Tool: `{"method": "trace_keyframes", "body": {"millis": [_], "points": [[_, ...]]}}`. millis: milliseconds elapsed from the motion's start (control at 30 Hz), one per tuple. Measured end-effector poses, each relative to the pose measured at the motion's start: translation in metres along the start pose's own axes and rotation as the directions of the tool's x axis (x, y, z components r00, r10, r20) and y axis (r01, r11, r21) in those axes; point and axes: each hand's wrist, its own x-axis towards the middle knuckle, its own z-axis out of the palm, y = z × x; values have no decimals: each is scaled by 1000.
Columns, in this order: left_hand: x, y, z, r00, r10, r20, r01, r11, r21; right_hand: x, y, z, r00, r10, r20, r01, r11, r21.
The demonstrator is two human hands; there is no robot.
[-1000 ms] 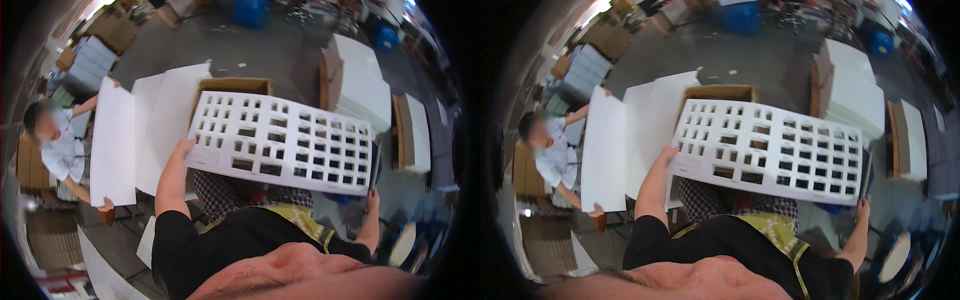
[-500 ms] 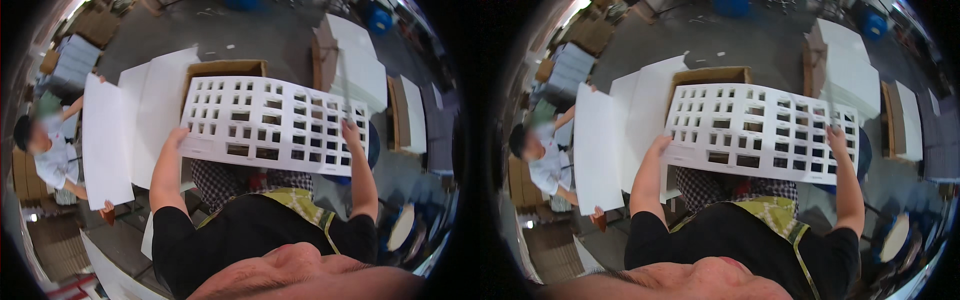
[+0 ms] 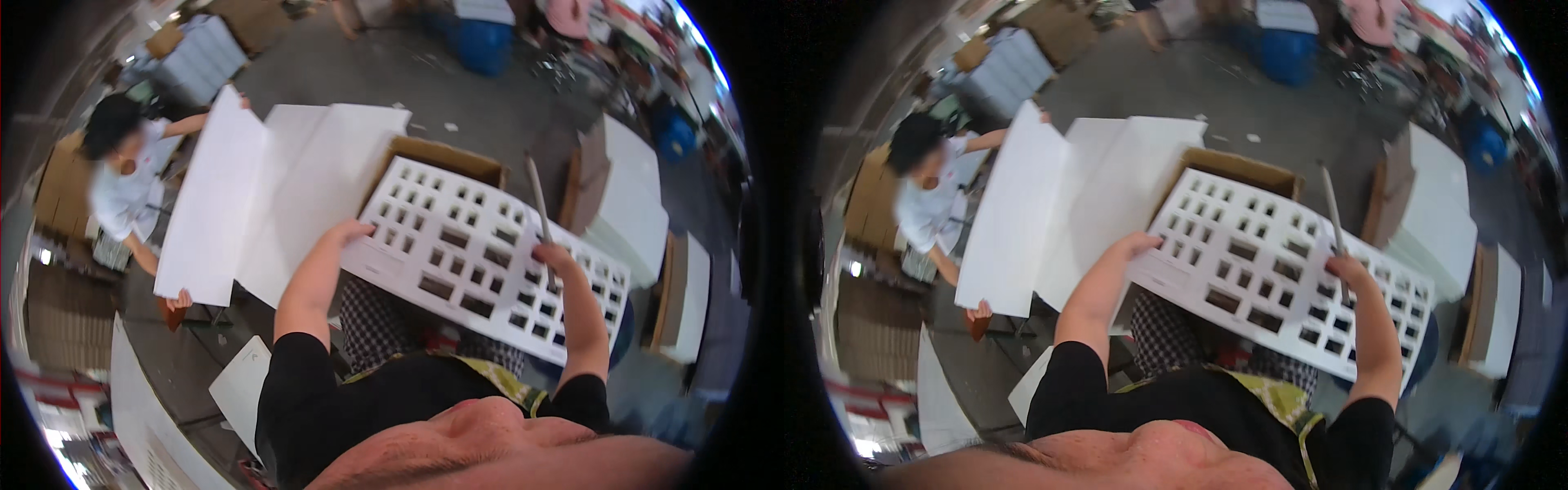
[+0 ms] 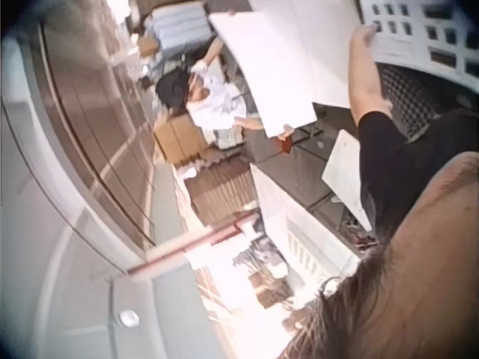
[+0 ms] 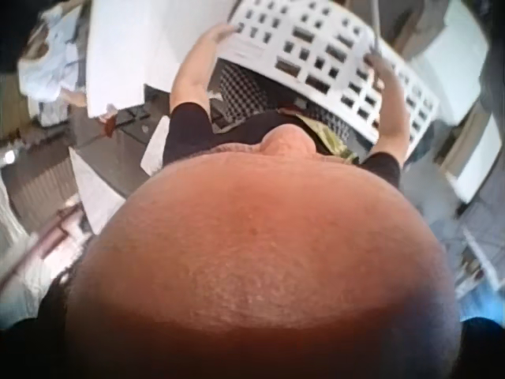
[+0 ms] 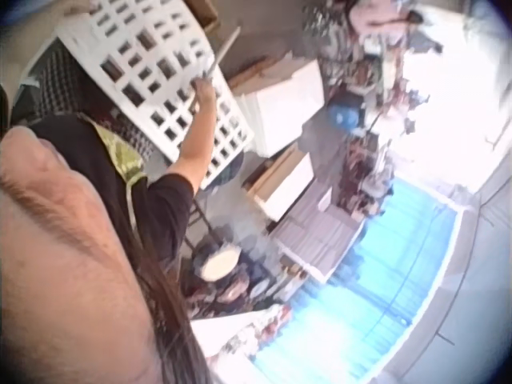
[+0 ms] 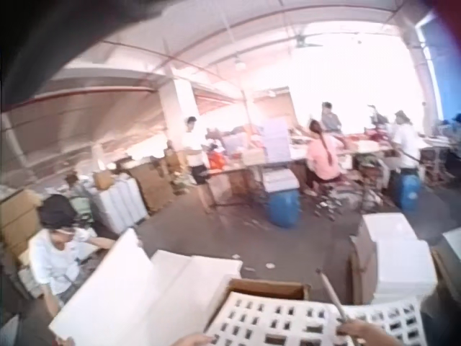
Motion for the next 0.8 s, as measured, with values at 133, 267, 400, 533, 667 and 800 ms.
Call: {"method": "trace_keyframes", "body": {"millis": [133,267,400,533,667,800], "points": [[9,1,2,998,62,-24,-62,998,26,4,-6,4,997,-17,77,13,999,48],[10,-12,0,999,31,-33,-31,1000,-6,-9,-35,23,985,1,172,-9,999,46],[15,-11,4,997,66,35,-62,990,-127,-11,-52,19,956,183,230,-197,980,40],[26,-10,5,995,87,-40,-85,996,37,20,-34,18,938,186,293,-237,960,147],[20,-9,13,944,194,-266,-68,906,418,8,-31,43,990,92,111,-110,981,163],[1,1,13,912,256,-322,-131,923,362,-4,-26,51,983,-185,-15,186,979,81]]}}
